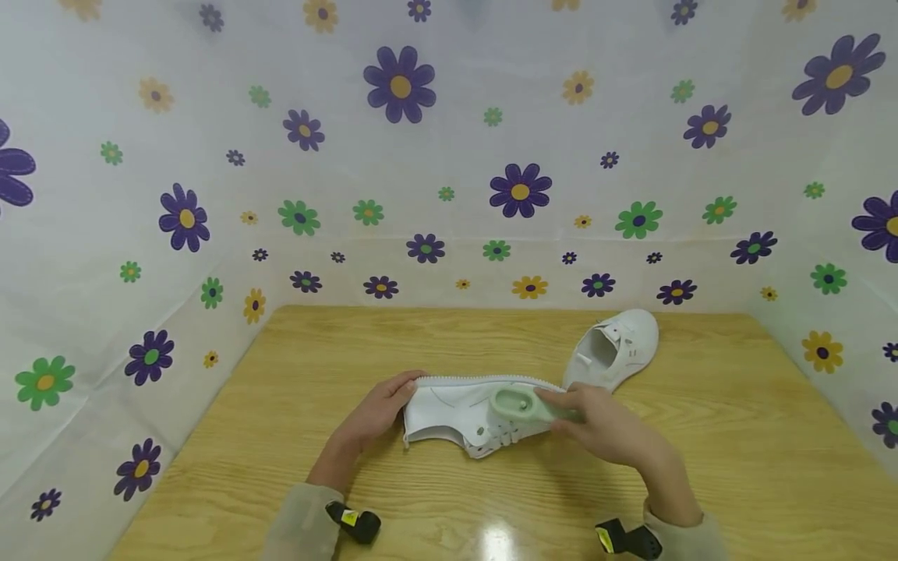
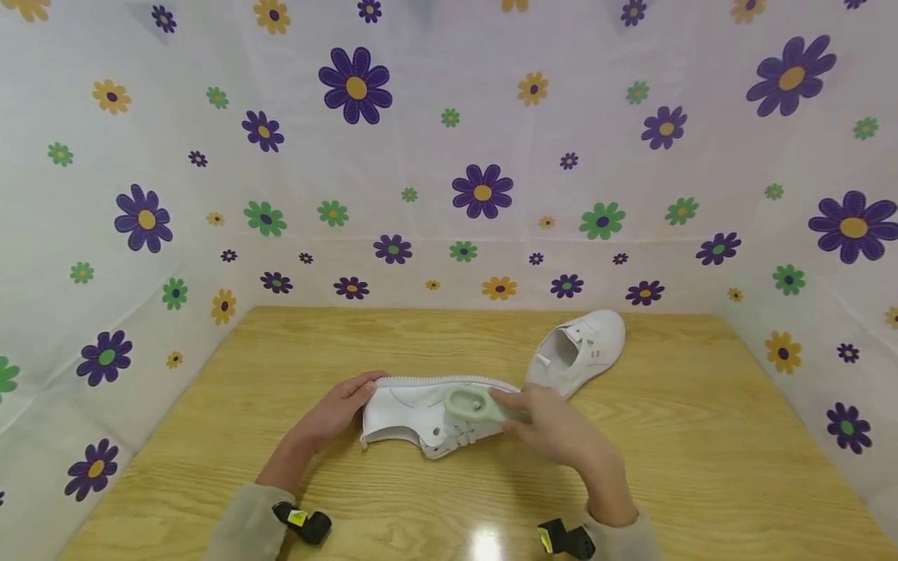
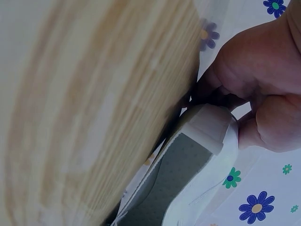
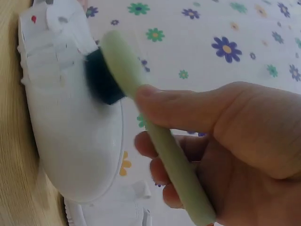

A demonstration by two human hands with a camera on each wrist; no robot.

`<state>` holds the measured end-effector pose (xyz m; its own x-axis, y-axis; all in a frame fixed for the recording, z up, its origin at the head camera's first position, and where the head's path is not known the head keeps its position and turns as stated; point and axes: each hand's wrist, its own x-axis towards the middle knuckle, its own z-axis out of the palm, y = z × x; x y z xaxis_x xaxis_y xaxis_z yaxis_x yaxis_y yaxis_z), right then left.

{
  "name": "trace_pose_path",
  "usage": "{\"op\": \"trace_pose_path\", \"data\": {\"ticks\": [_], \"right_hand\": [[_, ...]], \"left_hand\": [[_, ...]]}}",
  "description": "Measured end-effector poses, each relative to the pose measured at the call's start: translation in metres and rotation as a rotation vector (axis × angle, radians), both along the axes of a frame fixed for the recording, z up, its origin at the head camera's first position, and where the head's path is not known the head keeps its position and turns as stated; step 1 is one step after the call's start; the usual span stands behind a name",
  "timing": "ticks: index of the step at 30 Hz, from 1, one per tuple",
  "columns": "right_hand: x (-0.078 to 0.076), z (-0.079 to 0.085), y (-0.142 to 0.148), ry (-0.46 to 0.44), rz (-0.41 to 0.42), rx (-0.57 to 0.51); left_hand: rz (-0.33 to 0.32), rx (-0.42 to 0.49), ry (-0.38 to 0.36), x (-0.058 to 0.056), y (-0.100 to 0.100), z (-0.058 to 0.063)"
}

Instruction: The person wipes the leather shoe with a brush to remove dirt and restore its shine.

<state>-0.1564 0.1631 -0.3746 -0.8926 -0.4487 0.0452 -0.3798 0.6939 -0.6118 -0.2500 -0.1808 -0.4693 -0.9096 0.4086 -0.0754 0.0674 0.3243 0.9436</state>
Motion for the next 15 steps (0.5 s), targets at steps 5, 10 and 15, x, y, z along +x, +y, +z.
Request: {"op": "trace_pose_path", "data": {"ticks": [5, 10, 15], "right_hand": [[-0.002, -0.002, -0.006, 0.026, -0.049, 0.015], [-0.004, -0.007, -0.016, 0.009, 0.076, 0.014], [-0.003, -0.004, -0.006, 0.037, -0.028, -0.017]], "left_hand": [[0.010, -0.017, 0.009, 0.002, 0.000, 0.002], [0.020, -0.021, -0.002, 0.002, 0.001, 0.002], [0.023, -0.029, -0.004, 0.002, 0.003, 0.003]]}}
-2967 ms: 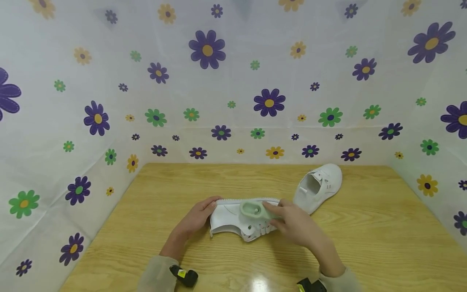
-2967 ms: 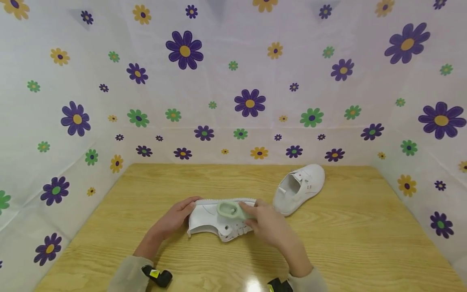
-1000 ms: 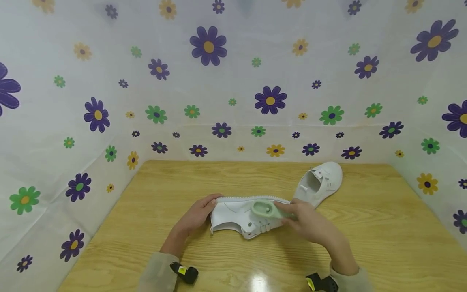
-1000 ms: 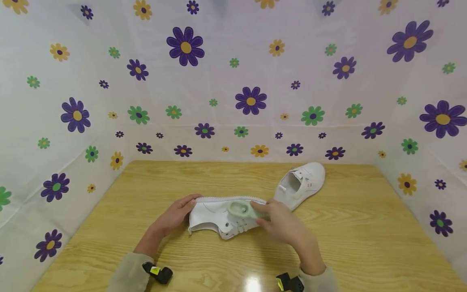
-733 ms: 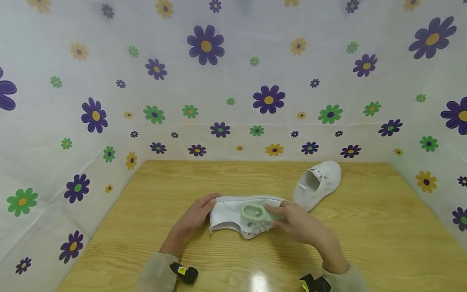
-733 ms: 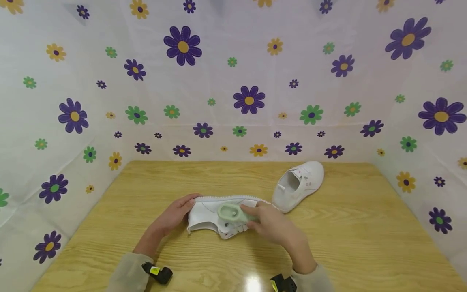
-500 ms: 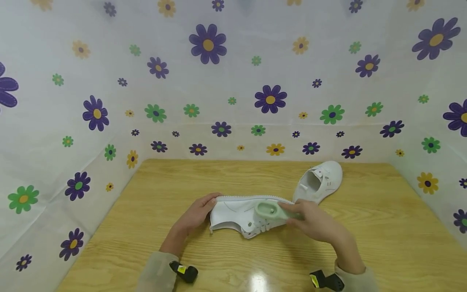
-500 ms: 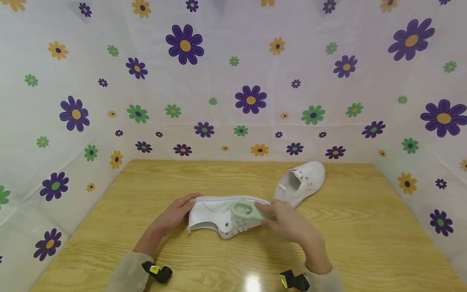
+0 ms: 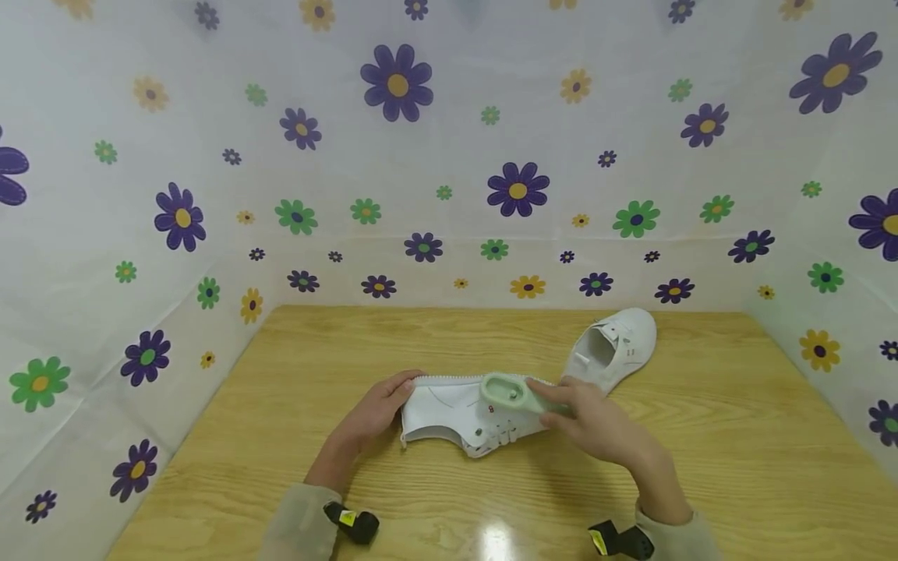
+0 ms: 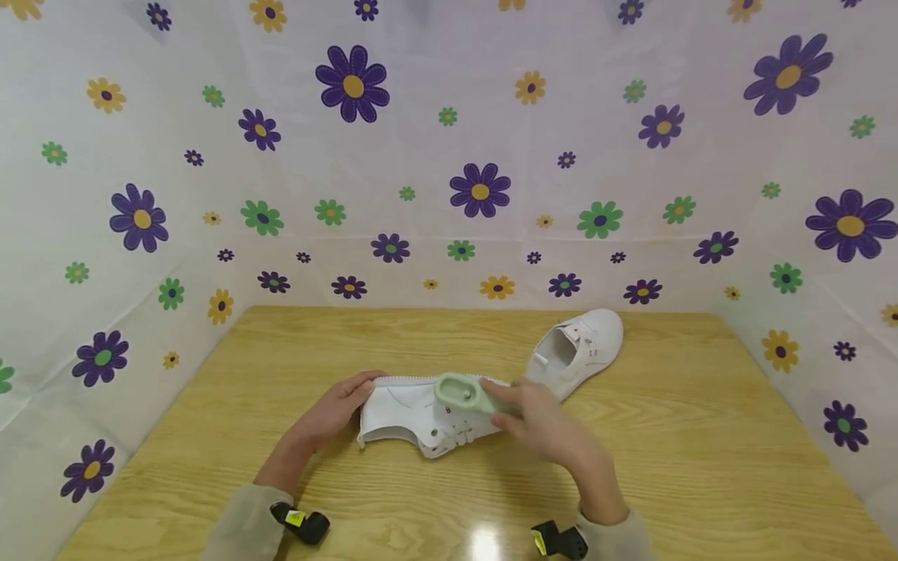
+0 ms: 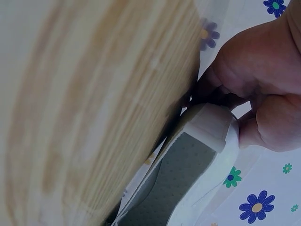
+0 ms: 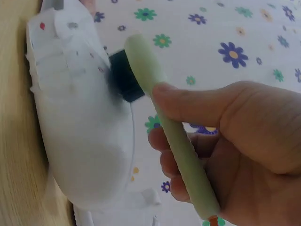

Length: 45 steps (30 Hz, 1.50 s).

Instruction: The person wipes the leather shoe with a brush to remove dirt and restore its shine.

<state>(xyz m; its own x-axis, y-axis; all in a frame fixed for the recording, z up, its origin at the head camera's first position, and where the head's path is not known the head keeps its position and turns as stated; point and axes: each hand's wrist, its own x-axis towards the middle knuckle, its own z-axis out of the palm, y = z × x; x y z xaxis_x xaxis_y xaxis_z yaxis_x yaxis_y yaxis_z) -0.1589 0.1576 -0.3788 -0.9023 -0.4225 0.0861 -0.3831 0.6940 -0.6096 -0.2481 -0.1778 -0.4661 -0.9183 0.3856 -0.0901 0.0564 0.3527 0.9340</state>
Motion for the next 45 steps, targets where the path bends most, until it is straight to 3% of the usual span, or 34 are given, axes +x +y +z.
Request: {"op": "trace_pose_path", "data": {"ticks": [3, 9, 17, 24, 32, 39, 42, 45], "right_hand": [[0.000, 0.002, 0.005, -0.015, -0.044, -0.003], [0.001, 0.001, 0.007, -0.136, 0.070, 0.004], [0.001, 0.000, 0.011, -0.047, -0.016, -0.039], [-0.002, -0.007, -0.011, -0.084, 0.135, 0.034], [0.003, 0.004, 0.011, -0.025, -0.011, 0.018], [0.000, -0.001, -0.005, -0.050, 0.114, 0.049], [0.002, 0.002, 0.006, -0.062, 0.075, 0.034], [0.003, 0.003, 0.014, -0.053, -0.013, 0.018]], "left_hand": [[-0.002, 0.007, -0.001, 0.000, 0.000, 0.000], [-0.017, 0.019, -0.001, -0.001, 0.000, -0.002], [-0.026, 0.017, 0.001, -0.001, -0.002, -0.004], [-0.014, 0.040, -0.013, -0.003, -0.001, -0.007], [-0.043, 0.039, -0.006, -0.003, -0.001, -0.003], [-0.033, 0.032, 0.002, -0.004, -0.004, -0.005], [-0.039, 0.028, 0.009, -0.005, -0.004, -0.005], [-0.028, 0.024, 0.007, -0.005, -0.004, -0.007]]}}
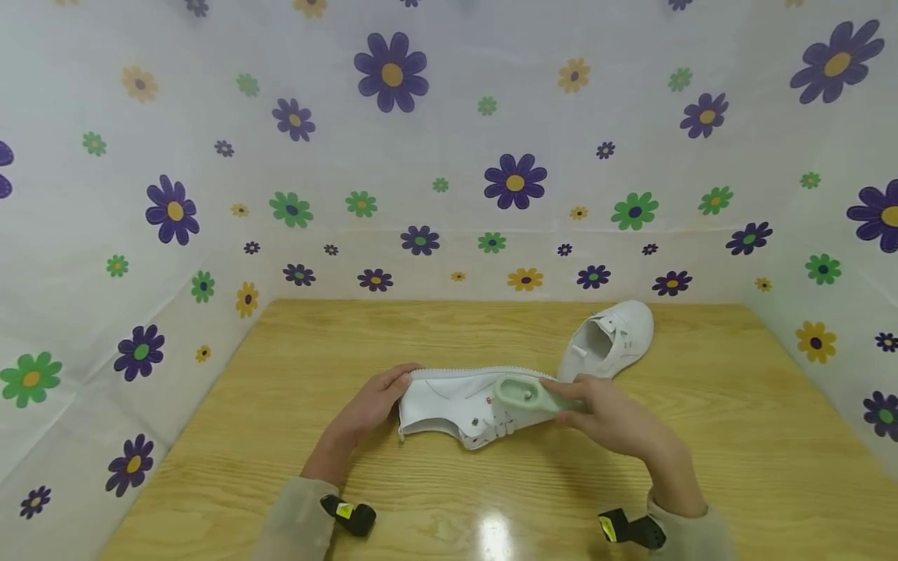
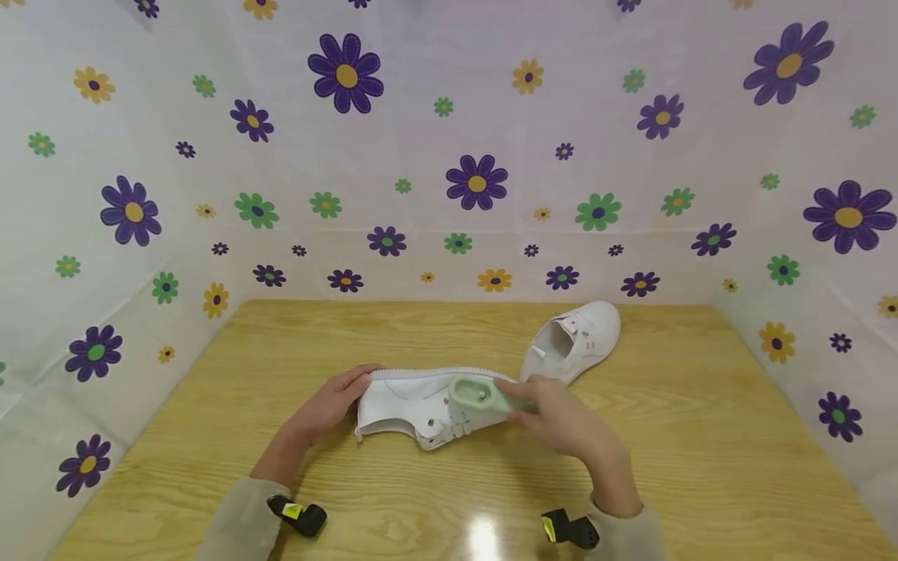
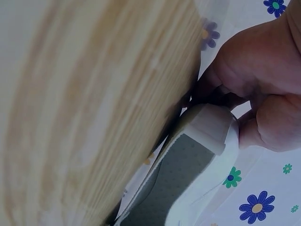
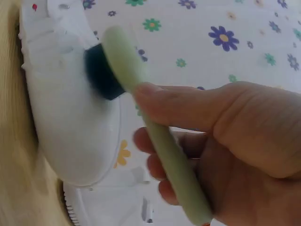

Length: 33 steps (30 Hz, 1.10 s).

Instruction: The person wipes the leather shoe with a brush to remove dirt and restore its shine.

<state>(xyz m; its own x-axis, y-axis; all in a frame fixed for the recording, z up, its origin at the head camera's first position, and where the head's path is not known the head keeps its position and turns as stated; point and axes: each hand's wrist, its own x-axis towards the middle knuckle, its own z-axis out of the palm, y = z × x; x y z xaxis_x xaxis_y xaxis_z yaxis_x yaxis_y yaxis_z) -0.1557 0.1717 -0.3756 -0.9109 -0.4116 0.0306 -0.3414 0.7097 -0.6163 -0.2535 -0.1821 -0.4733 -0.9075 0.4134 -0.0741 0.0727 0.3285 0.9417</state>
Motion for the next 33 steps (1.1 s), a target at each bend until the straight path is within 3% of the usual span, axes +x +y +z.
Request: {"op": "trace_pose_path", "data": {"ticks": [3, 8, 11, 17, 23, 30, 33], "right_hand": [[-0.004, -0.004, -0.007, 0.034, -0.009, -0.006], [-0.009, -0.008, -0.019, 0.037, 0.075, 0.007], [-0.006, -0.004, -0.006, 0.025, 0.052, -0.001], [-0.003, -0.002, 0.012, 0.065, -0.081, 0.016], [-0.008, -0.006, -0.012, 0.141, -0.035, 0.081], [0.001, 0.005, 0.032, -0.030, -0.043, 0.021], [0.002, 0.005, 0.040, -0.044, -0.064, 0.034]], "left_hand": [[0.019, -0.003, 0.000, 0.000, -0.003, -0.001], [0.004, 0.009, 0.010, 0.000, -0.004, -0.001], [-0.016, 0.009, 0.020, -0.001, -0.002, 0.000], [0.014, 0.003, -0.001, 0.001, 0.001, 0.001], [0.020, 0.006, -0.003, 0.003, 0.003, 0.001], [0.012, -0.006, 0.006, 0.002, 0.005, 0.003], [0.009, -0.006, 0.007, 0.002, 0.004, 0.003]]}}
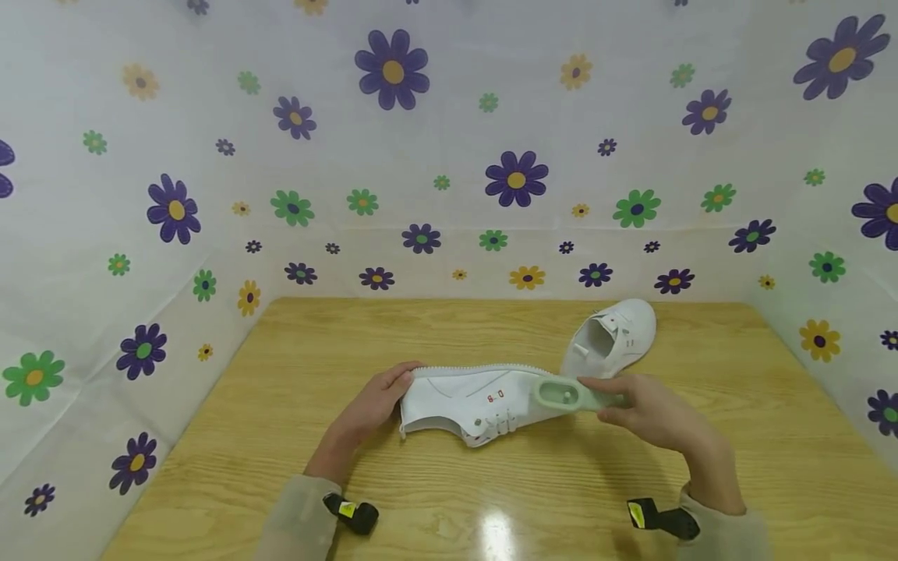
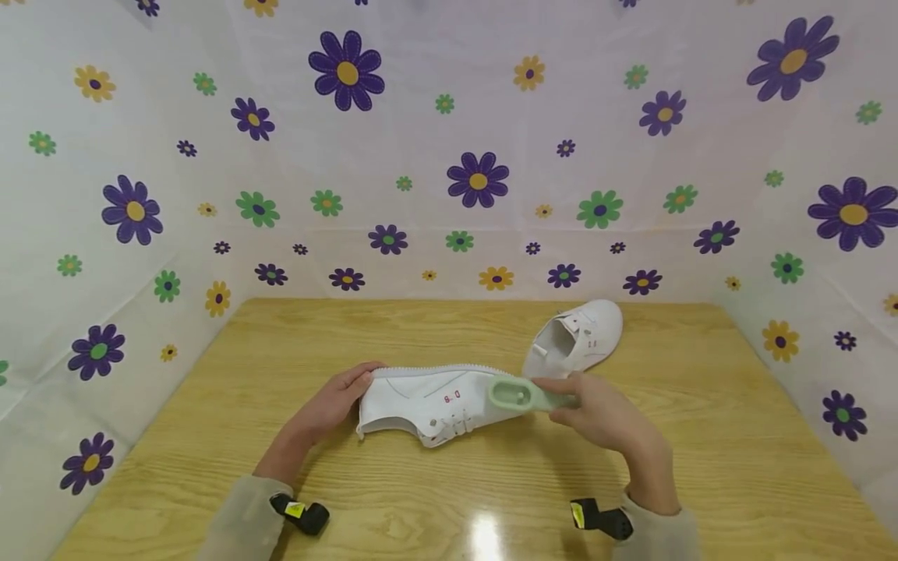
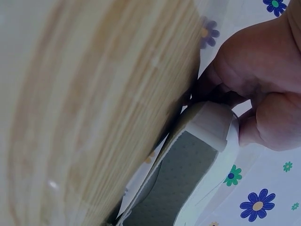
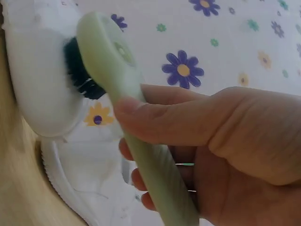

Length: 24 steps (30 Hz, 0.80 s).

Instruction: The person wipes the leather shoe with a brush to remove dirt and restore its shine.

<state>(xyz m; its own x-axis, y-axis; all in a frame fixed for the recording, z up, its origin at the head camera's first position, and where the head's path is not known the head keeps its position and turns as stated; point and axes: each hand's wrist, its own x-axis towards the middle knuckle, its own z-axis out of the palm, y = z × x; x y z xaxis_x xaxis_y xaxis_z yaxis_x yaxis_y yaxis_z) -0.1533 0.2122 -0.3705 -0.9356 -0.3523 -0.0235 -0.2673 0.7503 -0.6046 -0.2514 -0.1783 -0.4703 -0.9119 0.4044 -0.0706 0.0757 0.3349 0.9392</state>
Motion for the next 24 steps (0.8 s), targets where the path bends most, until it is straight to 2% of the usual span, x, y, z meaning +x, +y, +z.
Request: {"op": "trace_pose_path", "data": {"ticks": [6, 9, 15, 18, 21, 24], "right_hand": [[-0.009, -0.005, -0.033, 0.090, 0.057, 0.014], [-0.011, -0.004, -0.040, 0.085, 0.059, -0.007], [-0.001, 0.000, 0.001, -0.040, 0.027, -0.061], [0.003, 0.001, 0.010, -0.052, 0.003, -0.048], [0.002, 0.001, -0.004, -0.020, -0.024, 0.013], [-0.002, -0.001, -0.028, 0.029, -0.005, 0.051]], "left_hand": [[0.001, -0.001, -0.006, 0.000, -0.001, -0.001], [-0.003, 0.002, -0.007, -0.001, -0.002, -0.002], [-0.018, 0.004, -0.007, 0.000, 0.001, 0.001], [-0.024, 0.000, -0.006, 0.001, 0.002, 0.002], [-0.023, -0.005, -0.003, 0.001, 0.002, 0.002], [-0.011, -0.011, 0.005, 0.001, 0.002, 0.002]]}}
